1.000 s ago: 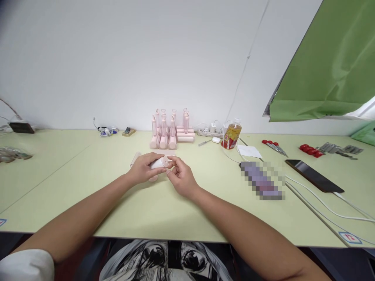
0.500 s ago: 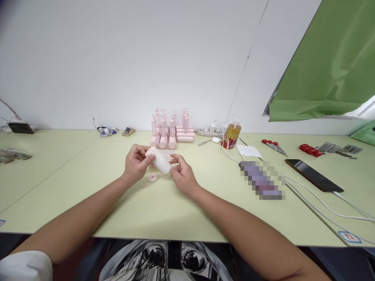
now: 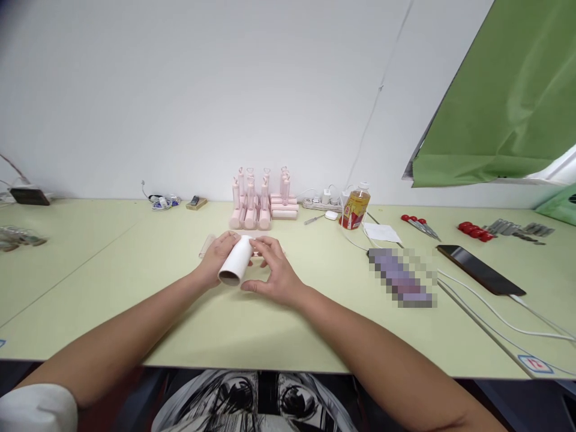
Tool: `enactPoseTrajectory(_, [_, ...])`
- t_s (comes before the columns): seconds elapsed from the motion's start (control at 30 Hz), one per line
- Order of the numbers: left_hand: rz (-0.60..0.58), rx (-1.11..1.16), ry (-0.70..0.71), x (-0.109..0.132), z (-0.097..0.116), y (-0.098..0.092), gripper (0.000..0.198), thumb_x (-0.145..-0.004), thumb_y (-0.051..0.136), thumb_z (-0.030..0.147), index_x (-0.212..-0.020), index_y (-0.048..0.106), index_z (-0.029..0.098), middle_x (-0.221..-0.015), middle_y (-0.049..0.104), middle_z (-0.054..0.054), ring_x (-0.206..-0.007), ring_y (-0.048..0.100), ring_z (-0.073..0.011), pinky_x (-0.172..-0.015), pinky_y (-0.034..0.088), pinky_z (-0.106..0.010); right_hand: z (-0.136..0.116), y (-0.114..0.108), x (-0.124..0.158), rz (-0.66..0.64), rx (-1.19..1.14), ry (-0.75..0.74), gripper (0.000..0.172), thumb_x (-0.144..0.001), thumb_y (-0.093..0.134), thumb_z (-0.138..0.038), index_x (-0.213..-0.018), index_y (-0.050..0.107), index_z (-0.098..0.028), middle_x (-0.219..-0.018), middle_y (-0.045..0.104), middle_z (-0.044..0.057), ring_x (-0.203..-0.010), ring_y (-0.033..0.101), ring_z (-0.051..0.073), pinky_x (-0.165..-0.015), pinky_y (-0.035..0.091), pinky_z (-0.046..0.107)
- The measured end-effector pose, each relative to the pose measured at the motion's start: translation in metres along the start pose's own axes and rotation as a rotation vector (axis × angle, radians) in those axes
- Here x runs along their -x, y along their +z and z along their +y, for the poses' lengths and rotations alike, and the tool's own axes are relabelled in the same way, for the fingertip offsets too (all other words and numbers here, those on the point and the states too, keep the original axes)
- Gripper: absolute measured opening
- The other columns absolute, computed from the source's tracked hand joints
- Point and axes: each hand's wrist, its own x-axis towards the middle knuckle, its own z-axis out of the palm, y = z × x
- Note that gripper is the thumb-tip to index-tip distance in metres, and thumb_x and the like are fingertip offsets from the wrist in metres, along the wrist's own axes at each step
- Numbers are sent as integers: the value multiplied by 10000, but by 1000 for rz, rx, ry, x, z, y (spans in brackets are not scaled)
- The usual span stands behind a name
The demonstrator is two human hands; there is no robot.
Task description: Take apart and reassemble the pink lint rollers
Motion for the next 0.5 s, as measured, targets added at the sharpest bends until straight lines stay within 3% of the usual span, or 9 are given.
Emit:
enactPoseTrajectory(0.1, [-151, 194, -205, 5, -1, 3, 333, -818, 557, 523, -842, 508, 195, -725, 659, -43, -581, 647, -191, -452, 487, -297, -1, -2, -2, 17, 70, -62, 658, -771, 743, -427, -1367, 491, -309, -1358, 452, 127, -1224, 482, 290, -935, 481, 443])
enactPoseTrajectory(0.17, [-248, 131, -206, 7, -1, 3, 299, -787, 601, 462, -834, 557, 170, -697, 646, -42, -521, 614, -171, -392, 403, -255, 0, -1, -1, 23, 29, -67, 527, -808, 713, -419, -1294, 558, -287, -1237, 572, 105, -1157, 540, 271, -973, 447, 449])
enactPoseTrajectory(0.23, [-279, -75, -117, 6, 2, -1, 238, -800, 566, 394, -767, 575, 159, -627, 609, -21, -467, 556, -138, -387, 345, -235, 3, 1, -1, 55, -69, -14, 440, -832, 683, -438, -1225, 596, -260, -1135, 630, 87, -1049, 589, 246, -924, 470, 419])
enactPoseTrajectory(0.33, [-251, -520, 32, 4, 12, -17, 299, -845, 478, 392, -661, 557, 169, -596, 586, -17, -539, 553, -151, -487, 382, -257, 9, 4, -2, 126, -238, 43, 403, -837, 675, -443, -1171, 591, -233, -1099, 641, 77, -975, 607, 220, -841, 505, 368])
enactPoseTrajectory(0.43, [-368, -900, 4, 4, 22, -33, 259, -786, 566, 426, -813, 640, 180, -817, 681, -53, -715, 622, -213, -609, 432, -294, 12, 3, -4, 184, -299, 32, 429, -807, 721, -389, -1177, 558, -246, -1145, 626, 72, -1018, 610, 212, -890, 501, 365])
enactPoseTrajectory(0.5, [-450, -1038, -38, 4, 24, -38, 294, -731, 626, 399, -940, 663, 196, -986, 692, -76, -803, 642, -240, -668, 444, -307, 12, 3, -5, 216, -287, 25, 450, -788, 744, -358, -1180, 545, -258, -1185, 605, 75, -1055, 605, 213, -920, 497, 366])
